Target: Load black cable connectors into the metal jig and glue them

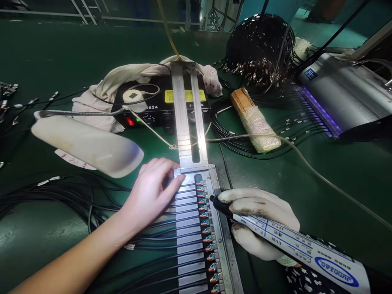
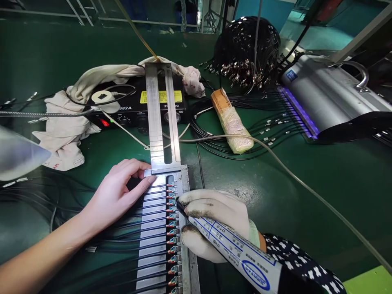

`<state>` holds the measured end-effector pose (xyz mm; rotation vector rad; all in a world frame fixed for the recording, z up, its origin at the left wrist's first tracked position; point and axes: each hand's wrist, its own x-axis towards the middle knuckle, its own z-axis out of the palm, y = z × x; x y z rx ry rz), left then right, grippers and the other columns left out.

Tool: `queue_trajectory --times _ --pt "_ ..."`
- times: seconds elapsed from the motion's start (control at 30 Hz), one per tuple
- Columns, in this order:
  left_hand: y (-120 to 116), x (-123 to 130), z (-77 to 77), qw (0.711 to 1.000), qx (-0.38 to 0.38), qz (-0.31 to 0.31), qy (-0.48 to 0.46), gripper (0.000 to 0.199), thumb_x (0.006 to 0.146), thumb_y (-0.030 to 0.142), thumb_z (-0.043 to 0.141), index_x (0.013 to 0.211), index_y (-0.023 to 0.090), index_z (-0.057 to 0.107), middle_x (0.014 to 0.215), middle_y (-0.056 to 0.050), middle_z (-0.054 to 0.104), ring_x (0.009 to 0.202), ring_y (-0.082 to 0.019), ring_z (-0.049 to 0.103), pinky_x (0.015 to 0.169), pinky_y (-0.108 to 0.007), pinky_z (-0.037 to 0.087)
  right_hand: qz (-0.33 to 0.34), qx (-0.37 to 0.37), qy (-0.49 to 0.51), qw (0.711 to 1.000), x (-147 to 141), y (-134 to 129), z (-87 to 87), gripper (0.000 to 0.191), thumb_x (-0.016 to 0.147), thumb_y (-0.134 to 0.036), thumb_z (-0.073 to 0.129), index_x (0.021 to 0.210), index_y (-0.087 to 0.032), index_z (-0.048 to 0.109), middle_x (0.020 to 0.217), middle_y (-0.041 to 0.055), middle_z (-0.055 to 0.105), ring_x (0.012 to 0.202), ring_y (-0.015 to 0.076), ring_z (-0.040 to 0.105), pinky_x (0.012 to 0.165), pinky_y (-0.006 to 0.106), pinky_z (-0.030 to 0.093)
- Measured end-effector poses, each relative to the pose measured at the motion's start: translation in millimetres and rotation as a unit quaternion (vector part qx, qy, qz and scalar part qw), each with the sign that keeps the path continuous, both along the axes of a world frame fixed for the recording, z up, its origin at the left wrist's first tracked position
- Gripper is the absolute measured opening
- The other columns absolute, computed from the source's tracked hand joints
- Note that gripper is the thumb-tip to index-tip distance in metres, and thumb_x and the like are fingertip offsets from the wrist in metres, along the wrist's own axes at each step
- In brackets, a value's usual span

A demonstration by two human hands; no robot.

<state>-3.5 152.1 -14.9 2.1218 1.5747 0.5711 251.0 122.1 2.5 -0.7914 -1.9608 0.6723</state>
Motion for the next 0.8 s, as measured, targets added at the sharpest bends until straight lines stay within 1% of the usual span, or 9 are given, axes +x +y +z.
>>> queue_trajectory --times 0.1,0.23,0.3,0.63,0.8 --pt "0.6 0.2 -0.3 1.0 0.004 -0.001 0.0 0.018 0.093 0.04 0.051 0.094 0.021 0.055 0.081 0.0 0.054 0.08 -0.02 0.05 0.075 -0.036 0.037 -0.002 0.001 0.007 1.0 -0.4 0.4 -0.1 0.024 0.072 -0.016 0.069 0.096 -0.017 0.065 0.097 0.0097 0.075 0.084 0.0227 0.074 0.073 0.033 0.064" --pt "0.4 -0.1 0.5 1.0 0.009 -0.005 -0.003 0.018 0.092 0.039 0.052 0.093 0.021 0.054 0.08 0.0 0.053 0.079 -0.019 0.05 0.074 -0.035 0.037 0.004 -0.008 0.013 1.0 0.3 -0.2 -2.7 0.028 0.071 -0.016 0.071 0.098 -0.018 0.065 0.101 0.0096 0.074 0.09 0.0232 0.073 0.076 0.034 0.063" --pt "-0.1 -0.4 1.1 1.0 0.007 -0.005 -0.002 0.018 0.092 0.039 0.053 0.093 0.021 0.054 0.08 0.0 0.053 0.08 -0.019 0.05 0.075 -0.035 0.037 0.007 -0.007 0.015 1.0 0.8 -0.3 -3.8 0.029 0.071 -0.015 0.071 0.099 -0.018 0.065 0.101 0.0098 0.074 0.089 0.0231 0.073 0.075 0.034 0.063" --pt "0.2 -0.3 -0.9 1.0 0.001 -0.001 0.005 0.019 0.092 0.04 0.052 0.093 0.022 0.055 0.081 0.0 0.054 0.081 -0.02 0.05 0.075 -0.036 0.037 0.003 -0.008 0.01 1.0 1.9 0.2 -4.5 0.027 0.071 -0.018 0.072 0.098 -0.019 0.066 0.102 0.0095 0.074 0.088 0.0237 0.073 0.075 0.034 0.063" --pt "0.6 1.0 0.9 1.0 0.001 0.004 0.01 0.02 0.091 0.041 0.05 0.093 0.022 0.056 0.081 -0.001 0.056 0.081 -0.021 0.051 0.075 -0.036 0.038 0.002 0.0 0.006 1.0 2.0 -0.7 -1.3 0.025 0.072 -0.017 0.071 0.096 -0.018 0.065 0.099 0.0096 0.074 0.084 0.0219 0.074 0.072 0.032 0.063"
